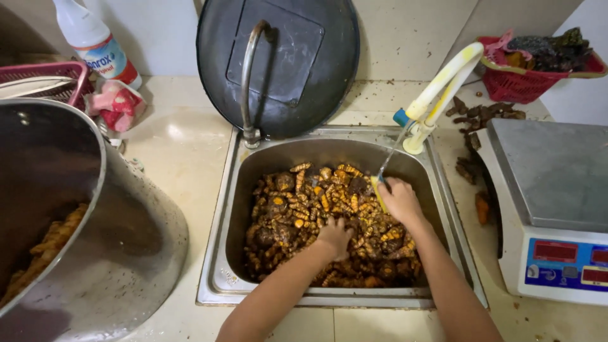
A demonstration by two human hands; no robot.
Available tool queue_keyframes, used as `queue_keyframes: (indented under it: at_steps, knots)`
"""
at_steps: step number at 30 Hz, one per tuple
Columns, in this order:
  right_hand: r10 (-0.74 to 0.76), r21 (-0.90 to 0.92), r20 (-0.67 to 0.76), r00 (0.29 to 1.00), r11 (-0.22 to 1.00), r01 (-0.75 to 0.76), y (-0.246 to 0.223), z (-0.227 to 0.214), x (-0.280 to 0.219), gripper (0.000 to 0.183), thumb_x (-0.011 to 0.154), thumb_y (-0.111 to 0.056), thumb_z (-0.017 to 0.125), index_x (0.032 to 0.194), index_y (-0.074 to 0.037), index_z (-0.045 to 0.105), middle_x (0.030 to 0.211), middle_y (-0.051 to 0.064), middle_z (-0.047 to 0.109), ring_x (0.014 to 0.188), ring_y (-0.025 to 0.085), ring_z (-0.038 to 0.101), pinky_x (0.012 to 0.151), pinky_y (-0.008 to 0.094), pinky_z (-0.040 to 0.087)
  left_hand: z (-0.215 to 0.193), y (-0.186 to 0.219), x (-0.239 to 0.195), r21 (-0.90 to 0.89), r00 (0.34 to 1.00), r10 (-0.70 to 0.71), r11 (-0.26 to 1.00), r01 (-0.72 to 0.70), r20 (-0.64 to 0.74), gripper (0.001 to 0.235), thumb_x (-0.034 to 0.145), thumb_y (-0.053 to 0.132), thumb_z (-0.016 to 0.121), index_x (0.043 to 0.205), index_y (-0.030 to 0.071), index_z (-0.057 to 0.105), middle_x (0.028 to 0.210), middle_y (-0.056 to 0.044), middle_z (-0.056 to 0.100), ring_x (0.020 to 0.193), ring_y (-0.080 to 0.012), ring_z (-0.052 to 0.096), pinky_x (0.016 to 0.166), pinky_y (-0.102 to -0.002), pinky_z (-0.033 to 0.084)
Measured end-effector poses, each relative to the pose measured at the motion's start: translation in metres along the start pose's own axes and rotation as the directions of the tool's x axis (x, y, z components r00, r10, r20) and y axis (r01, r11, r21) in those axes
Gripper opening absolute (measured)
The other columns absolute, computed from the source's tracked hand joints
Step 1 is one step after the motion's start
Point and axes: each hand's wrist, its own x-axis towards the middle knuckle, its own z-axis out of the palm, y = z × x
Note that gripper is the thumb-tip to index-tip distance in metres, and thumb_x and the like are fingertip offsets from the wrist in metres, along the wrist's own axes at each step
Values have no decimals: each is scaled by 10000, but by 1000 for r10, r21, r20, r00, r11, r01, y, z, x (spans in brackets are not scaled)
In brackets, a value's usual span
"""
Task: Scrubbing and washing turmeric roots in a kitchen sink using a sponge and running water.
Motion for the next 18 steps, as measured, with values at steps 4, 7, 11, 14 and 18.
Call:
queue_keyframes:
  at_steps: [4, 7, 11, 14, 18]
  knots:
    - [10, -8, 75, 997, 1000, -9, -15, -11, -6, 566, 1014, -448, 499, 1312, -3, 684, 1294, 244, 684, 1211, 430, 651, 1028, 535, 516, 8, -8, 2, -15, 1000, 6, 1000, -7, -8, 721, 906, 475, 579, 1531, 157, 410, 1531, -248, 366, 1394, -493, 369, 1070, -531, 458]
    - [-21, -37, 95, 995, 999, 24, -14, -4, -5, 561, 1002, -455, 521, 1300, -9, 687, 1284, 252, 686, 1205, 438, 651, 1024, 545, 519, 11, -15, 3, -25, 998, -28, 999, 30, 54, 726, 869, 551, 591, 1509, 238, 449, 1589, -140, 357, 1423, -385, 363, 1150, -566, 236]
    - [-61, -46, 87, 994, 997, 65, -15, -3, -7, 522, 994, -431, 551, 1263, -11, 705, 1231, 235, 712, 1154, 425, 682, 991, 539, 546, 39, -32, 43, -29, 997, 10, 1000, -12, -81, 527, 757, 461, 751, 1255, 306, 676, 1369, -74, 584, 1263, -368, 540, 1043, -529, 342]
    - [-66, -40, 94, 993, 997, 70, -18, -6, -8, 537, 991, -435, 552, 1283, -8, 695, 1245, 234, 704, 1178, 425, 670, 999, 537, 541, 32, -37, 37, -29, 985, 63, 997, -69, -163, 399, 753, 448, 814, 1127, 323, 751, 1276, -43, 676, 1233, -336, 585, 1067, -521, 303]
    - [-101, -24, 101, 990, 994, 104, -27, -11, -14, 512, 995, -381, 561, 1285, 20, 689, 1231, 267, 697, 1182, 453, 659, 995, 554, 536, 19, -42, 22, -97, 974, 92, 989, -114, -207, 325, 842, 439, 766, 1121, 270, 774, 1410, -50, 619, 1348, -326, 484, 1155, -572, 191]
